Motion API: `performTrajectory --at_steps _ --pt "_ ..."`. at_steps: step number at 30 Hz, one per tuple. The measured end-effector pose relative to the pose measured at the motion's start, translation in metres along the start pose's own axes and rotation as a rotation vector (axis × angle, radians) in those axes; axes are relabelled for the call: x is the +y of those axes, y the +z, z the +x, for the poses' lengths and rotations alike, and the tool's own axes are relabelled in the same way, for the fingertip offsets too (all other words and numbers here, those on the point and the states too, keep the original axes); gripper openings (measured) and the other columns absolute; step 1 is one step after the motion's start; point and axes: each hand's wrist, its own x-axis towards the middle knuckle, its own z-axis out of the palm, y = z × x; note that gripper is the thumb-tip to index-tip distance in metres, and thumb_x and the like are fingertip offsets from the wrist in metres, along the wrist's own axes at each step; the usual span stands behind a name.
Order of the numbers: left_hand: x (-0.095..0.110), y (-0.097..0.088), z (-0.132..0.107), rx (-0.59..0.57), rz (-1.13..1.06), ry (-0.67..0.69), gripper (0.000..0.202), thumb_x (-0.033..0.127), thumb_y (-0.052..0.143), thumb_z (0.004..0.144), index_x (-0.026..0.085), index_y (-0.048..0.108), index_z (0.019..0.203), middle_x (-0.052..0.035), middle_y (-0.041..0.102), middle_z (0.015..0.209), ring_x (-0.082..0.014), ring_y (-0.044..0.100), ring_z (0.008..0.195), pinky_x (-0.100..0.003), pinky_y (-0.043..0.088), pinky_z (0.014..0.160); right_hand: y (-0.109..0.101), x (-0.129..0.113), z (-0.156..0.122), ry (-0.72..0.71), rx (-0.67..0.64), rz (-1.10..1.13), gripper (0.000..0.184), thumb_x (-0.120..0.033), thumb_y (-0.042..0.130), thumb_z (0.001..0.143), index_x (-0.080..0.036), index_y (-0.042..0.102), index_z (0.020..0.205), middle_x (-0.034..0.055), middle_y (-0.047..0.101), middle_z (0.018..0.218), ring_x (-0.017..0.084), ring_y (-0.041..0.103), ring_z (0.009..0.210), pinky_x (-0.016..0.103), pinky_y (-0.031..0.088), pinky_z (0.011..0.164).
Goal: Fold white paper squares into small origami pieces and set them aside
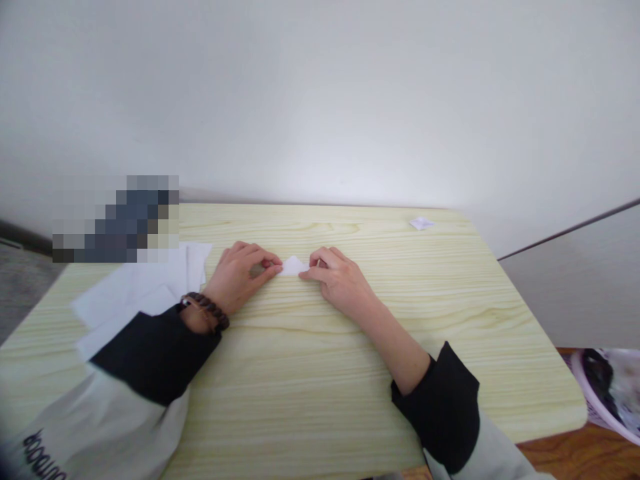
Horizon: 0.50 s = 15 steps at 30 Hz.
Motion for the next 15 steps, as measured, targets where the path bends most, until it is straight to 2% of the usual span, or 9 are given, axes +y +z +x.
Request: performTrajectory --at_steps 10,15 --pt "-0.0013 -0.0012 0.0005 0.004 0.012 0.013 0.014 0.032 0.058 0.085 0.023 0.069 0.084 -0.0028 0.065 0.079 -0.0236 0.051 0.086 -0.040 0.038 0.079 -0.0072 0.0096 -0.0062 0.022 0.045 0.017 0.035 0.001 0.042 0.078 -0.021 0.070 0.078 0.0048 0.066 0.089 0.018 0.058 0.086 0.034 0.049 0.079" --pt "-0.0030 0.0007 -0.0006 0.050 0.019 0.131 0.015 0.027 0.056 0.087 0.023 0.070 0.092 -0.0045 0.066 0.098 -0.0221 0.052 0.092 -0.039 0.041 0.084 -0.0065 0.0096 -0.0067 0.039 0.059 -0.015 0.032 -0.002 0.043 0.081 -0.020 0.069 0.084 0.0059 0.067 0.094 0.018 0.060 0.089 0.035 0.049 0.082"
